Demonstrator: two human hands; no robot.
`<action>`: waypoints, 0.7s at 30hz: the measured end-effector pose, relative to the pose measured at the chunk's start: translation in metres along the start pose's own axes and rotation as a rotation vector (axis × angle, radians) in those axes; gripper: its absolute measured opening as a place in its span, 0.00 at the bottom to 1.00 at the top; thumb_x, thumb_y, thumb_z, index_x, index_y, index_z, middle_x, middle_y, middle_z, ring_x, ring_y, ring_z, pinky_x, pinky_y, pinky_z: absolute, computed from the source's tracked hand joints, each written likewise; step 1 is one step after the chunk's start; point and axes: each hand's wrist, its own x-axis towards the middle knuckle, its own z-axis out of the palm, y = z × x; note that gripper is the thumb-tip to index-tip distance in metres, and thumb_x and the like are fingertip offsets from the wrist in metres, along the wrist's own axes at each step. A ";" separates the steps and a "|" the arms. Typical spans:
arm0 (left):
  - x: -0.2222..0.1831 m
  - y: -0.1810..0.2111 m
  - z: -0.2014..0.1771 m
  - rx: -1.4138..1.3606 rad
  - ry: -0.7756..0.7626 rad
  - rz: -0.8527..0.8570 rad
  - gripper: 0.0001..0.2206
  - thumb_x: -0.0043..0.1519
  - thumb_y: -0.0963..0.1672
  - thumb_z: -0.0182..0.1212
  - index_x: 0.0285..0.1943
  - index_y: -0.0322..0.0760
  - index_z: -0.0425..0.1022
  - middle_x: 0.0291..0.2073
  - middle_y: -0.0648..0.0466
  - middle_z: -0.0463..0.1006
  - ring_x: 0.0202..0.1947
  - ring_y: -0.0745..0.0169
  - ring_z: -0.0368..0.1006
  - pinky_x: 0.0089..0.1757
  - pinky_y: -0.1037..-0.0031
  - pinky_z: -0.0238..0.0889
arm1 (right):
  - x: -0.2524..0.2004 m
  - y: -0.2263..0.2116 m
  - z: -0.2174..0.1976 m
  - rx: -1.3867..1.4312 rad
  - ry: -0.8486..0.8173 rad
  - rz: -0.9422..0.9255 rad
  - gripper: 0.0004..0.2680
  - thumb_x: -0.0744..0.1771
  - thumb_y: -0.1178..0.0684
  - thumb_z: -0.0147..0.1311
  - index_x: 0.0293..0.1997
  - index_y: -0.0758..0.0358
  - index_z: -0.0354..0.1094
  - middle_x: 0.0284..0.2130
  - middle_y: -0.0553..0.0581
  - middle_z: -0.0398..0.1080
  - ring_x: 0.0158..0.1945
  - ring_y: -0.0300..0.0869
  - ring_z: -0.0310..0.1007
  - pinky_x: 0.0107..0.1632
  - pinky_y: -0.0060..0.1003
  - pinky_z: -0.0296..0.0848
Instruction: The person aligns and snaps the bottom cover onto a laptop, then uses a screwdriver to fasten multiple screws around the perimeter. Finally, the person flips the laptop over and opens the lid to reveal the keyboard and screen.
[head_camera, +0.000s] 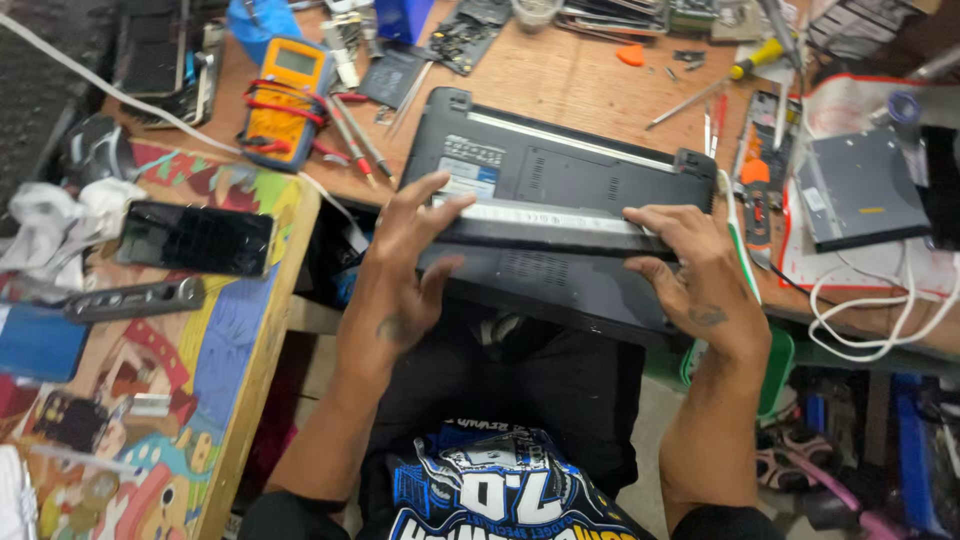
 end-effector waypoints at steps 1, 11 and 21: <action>0.012 -0.006 0.007 0.016 -0.001 0.041 0.26 0.52 0.35 0.70 0.62 0.36 0.74 0.65 0.44 0.72 0.66 0.38 0.68 0.62 0.61 0.63 | 0.000 0.006 0.000 0.048 0.006 0.023 0.19 0.62 0.57 0.63 0.59 0.65 0.70 0.51 0.64 0.73 0.57 0.54 0.71 0.58 0.45 0.68; 0.113 -0.071 0.062 -0.036 -0.084 -0.253 0.16 0.59 0.43 0.72 0.51 0.30 0.74 0.36 0.42 0.81 0.32 0.42 0.75 0.36 0.64 0.66 | 0.046 0.082 0.005 0.102 -0.204 0.278 0.20 0.62 0.48 0.69 0.56 0.66 0.72 0.42 0.63 0.77 0.45 0.48 0.78 0.48 0.41 0.74; 0.157 -0.137 0.101 0.016 0.062 -0.103 0.21 0.58 0.47 0.72 0.58 0.35 0.73 0.36 0.42 0.81 0.40 0.43 0.77 0.45 0.57 0.64 | 0.113 0.154 0.035 0.299 -0.206 0.357 0.16 0.65 0.49 0.65 0.56 0.64 0.73 0.40 0.60 0.77 0.43 0.41 0.74 0.44 0.37 0.72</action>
